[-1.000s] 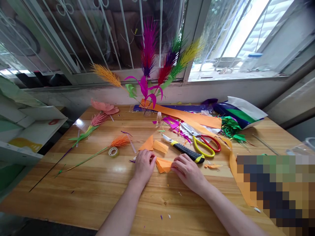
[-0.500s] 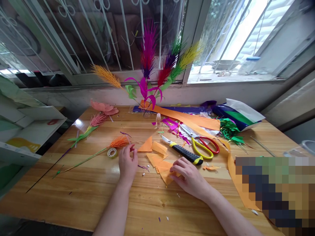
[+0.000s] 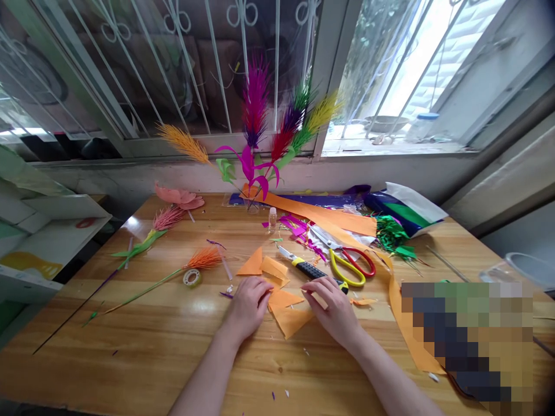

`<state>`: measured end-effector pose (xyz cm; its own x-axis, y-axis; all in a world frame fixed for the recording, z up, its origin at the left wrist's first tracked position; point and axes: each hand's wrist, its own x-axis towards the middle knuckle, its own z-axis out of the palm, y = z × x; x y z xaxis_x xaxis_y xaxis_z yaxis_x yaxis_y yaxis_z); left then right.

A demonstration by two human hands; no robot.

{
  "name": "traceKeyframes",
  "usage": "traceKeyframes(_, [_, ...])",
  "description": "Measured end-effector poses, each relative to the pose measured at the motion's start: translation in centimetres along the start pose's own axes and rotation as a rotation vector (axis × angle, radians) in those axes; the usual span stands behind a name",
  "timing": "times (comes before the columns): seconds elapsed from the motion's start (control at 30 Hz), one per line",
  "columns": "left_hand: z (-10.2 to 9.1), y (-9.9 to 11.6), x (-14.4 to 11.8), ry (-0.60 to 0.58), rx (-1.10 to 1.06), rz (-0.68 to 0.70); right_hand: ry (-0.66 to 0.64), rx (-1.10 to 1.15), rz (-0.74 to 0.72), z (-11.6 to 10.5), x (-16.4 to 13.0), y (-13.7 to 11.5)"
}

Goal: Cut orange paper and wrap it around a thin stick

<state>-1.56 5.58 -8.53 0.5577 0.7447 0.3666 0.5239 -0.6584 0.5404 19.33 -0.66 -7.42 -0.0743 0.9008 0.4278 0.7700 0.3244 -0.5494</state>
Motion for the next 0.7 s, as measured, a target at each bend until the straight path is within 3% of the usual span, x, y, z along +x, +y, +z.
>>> traceKeyframes(0.2, [-0.1, -1.3, 0.0, 0.175, 0.089, -0.061, 0.209, -0.240, 0.224, -2.9, 0.8, 3.8])
traceKeyframes(0.27, [-0.2, -1.5, 0.0, 0.218, 0.101, -0.077, 0.185, -0.407, 0.361, -4.2, 1.1, 5.6])
traceKeyframes(0.37, [-0.1, -1.4, 0.0, 0.250, 0.123, -0.093, 0.041, -0.586, 0.465, -5.3, 1.5, 7.9])
traceKeyframes(0.47, [0.0, -1.4, 0.0, 0.268, 0.153, -0.116, -0.050, -0.661, 0.486, -5.6, 1.8, 9.1])
traceKeyframes(0.6, [-0.1, -1.3, -0.1, 0.290, 0.187, -0.130, 0.009, -0.659, 0.475, -5.8, 2.9, 9.0])
traceKeyframes(0.7, [-0.1, -1.3, -0.1, 0.304, 0.188, -0.146, 0.022, -0.533, 0.367, -5.8, 4.9, 8.1])
